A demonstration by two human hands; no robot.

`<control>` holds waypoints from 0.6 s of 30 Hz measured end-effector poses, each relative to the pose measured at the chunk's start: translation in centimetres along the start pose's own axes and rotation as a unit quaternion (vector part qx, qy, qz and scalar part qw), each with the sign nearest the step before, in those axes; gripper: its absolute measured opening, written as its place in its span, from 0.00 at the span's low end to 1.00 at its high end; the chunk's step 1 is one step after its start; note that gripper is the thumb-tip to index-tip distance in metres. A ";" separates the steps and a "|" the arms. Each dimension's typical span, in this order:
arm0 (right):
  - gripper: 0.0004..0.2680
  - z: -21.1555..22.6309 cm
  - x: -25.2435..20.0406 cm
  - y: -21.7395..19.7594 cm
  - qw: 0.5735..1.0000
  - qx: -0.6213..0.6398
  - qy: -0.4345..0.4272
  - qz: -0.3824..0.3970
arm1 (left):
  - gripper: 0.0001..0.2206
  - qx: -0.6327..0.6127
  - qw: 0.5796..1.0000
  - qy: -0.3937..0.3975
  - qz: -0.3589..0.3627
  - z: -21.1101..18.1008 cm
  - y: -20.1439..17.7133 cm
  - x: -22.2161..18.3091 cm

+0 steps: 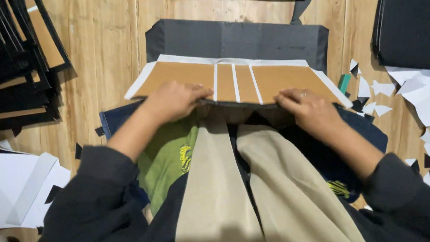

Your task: Assembling folders by manually folding black material over cardboard templates and securing the edges with a pressing tool.

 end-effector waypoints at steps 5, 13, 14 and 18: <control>0.11 -3.9 6.2 -0.3 0.989 -0.145 0.020 -0.025 | 0.18 -0.006 0.991 -0.068 0.111 6.2 -2.4 4.6; 0.32 -6.3 13.1 -0.2 0.948 -0.231 0.073 -0.206 | 0.09 0.531 0.839 -0.037 -0.109 8.0 -3.9 8.4; 0.32 -6.7 13.8 0.2 0.941 -0.243 0.089 -0.216 | 0.11 0.523 0.843 -0.077 -0.103 9.1 -3.4 8.6; 0.38 -6.7 15.8 0.1 0.943 -0.252 0.068 -0.208 | 0.26 0.409 0.906 -0.088 -0.057 12.4 -1.5 9.1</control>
Point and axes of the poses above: each hand's wrist, its own x-axis towards the middle knuckle, its own y-axis out of the palm, z = x × y, the point moved 7 cm from there along x, towards the middle knuckle, and after that the axes turned 15 degrees about y, right-handed, at the moved point
